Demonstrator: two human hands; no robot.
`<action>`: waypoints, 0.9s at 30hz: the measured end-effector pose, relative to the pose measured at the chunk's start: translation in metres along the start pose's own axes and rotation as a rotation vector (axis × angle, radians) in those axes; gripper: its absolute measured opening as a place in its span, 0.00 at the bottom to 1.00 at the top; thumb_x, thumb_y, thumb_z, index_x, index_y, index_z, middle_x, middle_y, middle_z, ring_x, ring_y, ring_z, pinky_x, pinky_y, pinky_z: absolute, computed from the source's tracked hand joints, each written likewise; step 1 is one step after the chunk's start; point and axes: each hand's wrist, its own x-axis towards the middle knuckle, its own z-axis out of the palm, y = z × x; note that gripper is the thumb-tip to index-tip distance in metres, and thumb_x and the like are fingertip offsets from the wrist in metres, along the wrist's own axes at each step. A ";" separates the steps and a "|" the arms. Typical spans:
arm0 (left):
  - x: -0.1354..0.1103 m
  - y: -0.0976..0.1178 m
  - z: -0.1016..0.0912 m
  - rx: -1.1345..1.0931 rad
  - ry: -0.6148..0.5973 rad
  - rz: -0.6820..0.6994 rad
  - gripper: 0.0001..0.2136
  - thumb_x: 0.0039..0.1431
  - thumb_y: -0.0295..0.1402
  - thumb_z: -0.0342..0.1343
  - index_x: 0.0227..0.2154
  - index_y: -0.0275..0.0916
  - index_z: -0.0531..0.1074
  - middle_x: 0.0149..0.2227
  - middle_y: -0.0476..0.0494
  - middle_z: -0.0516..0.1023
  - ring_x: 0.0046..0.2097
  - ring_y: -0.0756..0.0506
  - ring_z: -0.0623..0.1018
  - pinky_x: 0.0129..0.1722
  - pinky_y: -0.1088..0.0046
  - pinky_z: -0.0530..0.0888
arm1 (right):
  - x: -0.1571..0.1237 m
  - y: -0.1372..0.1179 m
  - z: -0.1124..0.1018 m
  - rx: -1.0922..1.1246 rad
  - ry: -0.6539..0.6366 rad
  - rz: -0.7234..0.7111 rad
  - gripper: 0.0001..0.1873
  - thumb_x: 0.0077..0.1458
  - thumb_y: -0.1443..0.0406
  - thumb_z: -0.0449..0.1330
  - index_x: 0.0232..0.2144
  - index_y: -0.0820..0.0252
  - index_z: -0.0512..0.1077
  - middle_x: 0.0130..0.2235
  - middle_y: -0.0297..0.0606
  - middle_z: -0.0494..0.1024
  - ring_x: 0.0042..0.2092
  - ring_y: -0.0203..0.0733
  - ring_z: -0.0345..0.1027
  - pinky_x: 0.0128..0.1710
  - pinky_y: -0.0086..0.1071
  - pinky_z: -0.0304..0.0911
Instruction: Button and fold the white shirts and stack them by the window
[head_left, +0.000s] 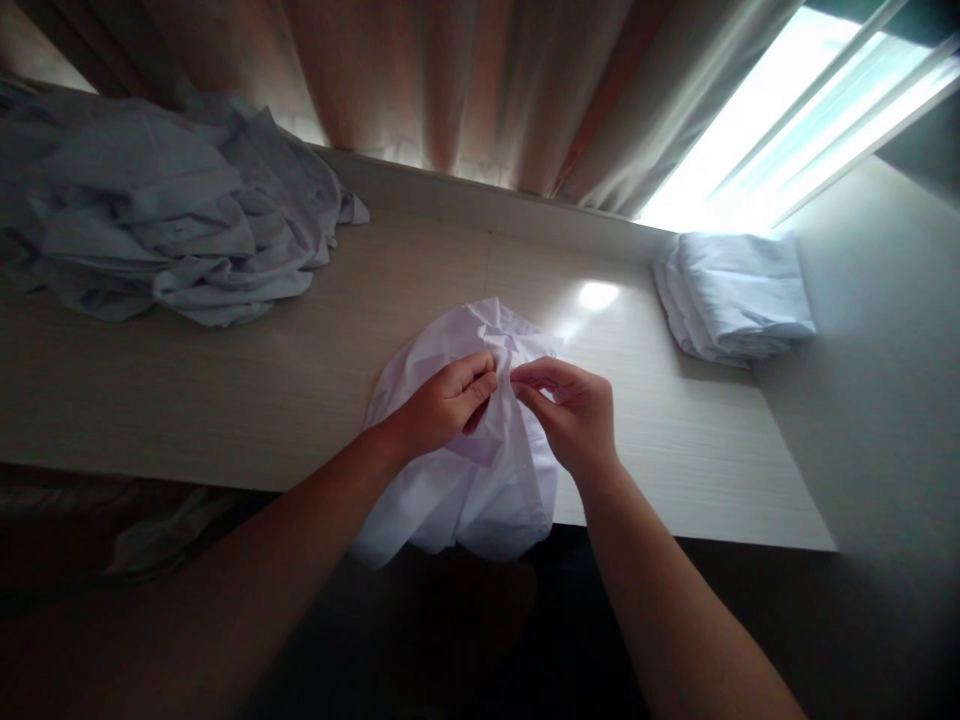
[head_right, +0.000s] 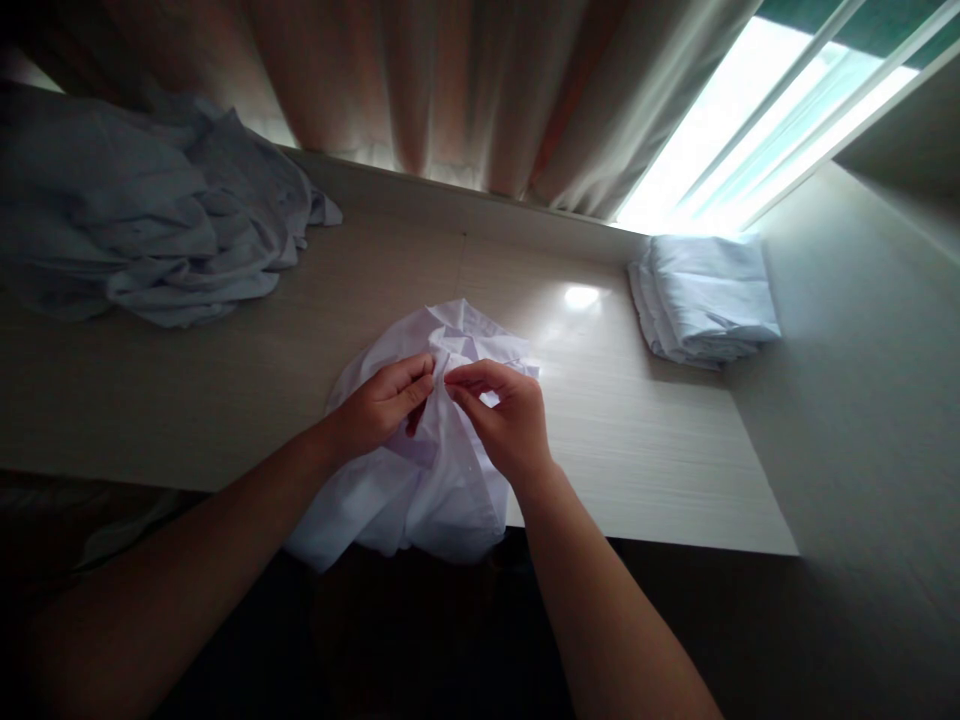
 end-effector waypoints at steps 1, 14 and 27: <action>0.000 0.000 0.000 0.006 0.001 0.000 0.14 0.69 0.41 0.49 0.29 0.39 0.61 0.20 0.55 0.64 0.22 0.53 0.66 0.22 0.78 0.62 | 0.000 0.000 0.000 -0.008 -0.006 -0.005 0.03 0.53 0.66 0.66 0.33 0.55 0.80 0.32 0.32 0.82 0.35 0.37 0.75 0.39 0.35 0.71; 0.001 0.002 0.000 0.006 0.009 0.006 0.14 0.68 0.41 0.49 0.27 0.39 0.60 0.20 0.55 0.64 0.21 0.53 0.66 0.22 0.79 0.62 | -0.001 0.000 0.001 -0.034 0.003 -0.015 0.03 0.53 0.64 0.66 0.33 0.54 0.80 0.33 0.33 0.81 0.35 0.38 0.75 0.39 0.36 0.72; 0.001 0.000 0.000 0.013 0.005 0.005 0.14 0.68 0.40 0.49 0.28 0.39 0.61 0.19 0.55 0.64 0.21 0.53 0.66 0.22 0.78 0.62 | 0.000 0.000 0.000 -0.046 -0.019 -0.015 0.04 0.54 0.64 0.65 0.34 0.55 0.79 0.33 0.33 0.81 0.35 0.37 0.74 0.39 0.35 0.72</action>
